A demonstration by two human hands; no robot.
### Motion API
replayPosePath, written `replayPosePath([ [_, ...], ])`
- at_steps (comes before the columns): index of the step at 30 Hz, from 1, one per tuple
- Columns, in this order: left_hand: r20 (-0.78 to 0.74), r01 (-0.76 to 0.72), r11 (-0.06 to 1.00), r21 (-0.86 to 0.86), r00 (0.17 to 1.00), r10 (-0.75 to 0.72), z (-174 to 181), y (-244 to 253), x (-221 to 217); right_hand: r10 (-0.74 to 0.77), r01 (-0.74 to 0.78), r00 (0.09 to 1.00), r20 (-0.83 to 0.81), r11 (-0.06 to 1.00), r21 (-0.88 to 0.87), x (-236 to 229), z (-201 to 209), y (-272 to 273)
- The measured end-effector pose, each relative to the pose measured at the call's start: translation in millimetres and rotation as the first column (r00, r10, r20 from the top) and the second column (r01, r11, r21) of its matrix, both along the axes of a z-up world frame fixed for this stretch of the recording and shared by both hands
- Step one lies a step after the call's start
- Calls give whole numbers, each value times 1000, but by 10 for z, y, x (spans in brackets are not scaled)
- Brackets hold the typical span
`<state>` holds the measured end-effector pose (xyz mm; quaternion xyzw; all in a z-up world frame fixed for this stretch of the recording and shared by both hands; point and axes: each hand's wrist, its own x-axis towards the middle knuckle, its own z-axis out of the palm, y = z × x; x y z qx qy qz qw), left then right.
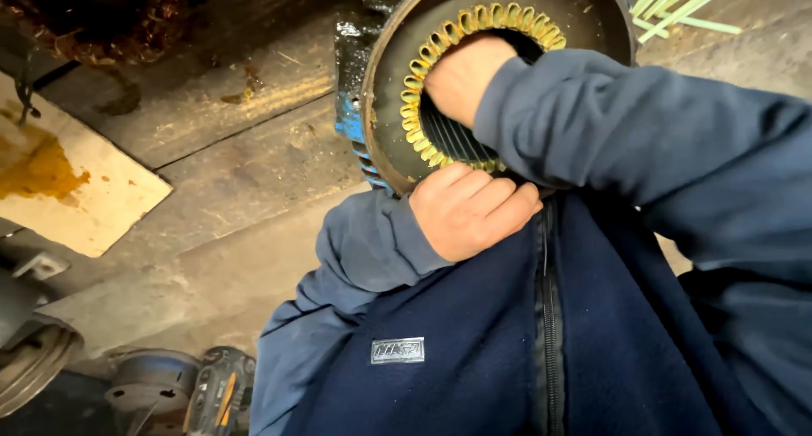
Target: The person inserts short green rods into the slots of a motor stator using a small metal tool to guide and push them in. The person briefly pauses to interact with another person holding a paper, then resumes inserting rods into the stator.
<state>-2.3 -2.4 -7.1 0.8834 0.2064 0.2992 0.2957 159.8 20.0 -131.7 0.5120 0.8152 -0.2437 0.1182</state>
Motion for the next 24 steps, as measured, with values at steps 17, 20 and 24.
replayPosePath([
  [17, -13, 87, 993, -86, 996, -88, 106, 84, -15, 81, -116, 987, 137, 956, 270, -18, 607, -112],
  [20, -25, 109, 989, -100, 993, -112, 112, 113, -17, 91, -123, 987, 130, 955, 269, -104, 447, -108],
  [24, -27, 118, 987, -107, 992, -122, 114, 118, -31, 125, -164, 982, 139, 933, 319, -105, 468, -141],
])
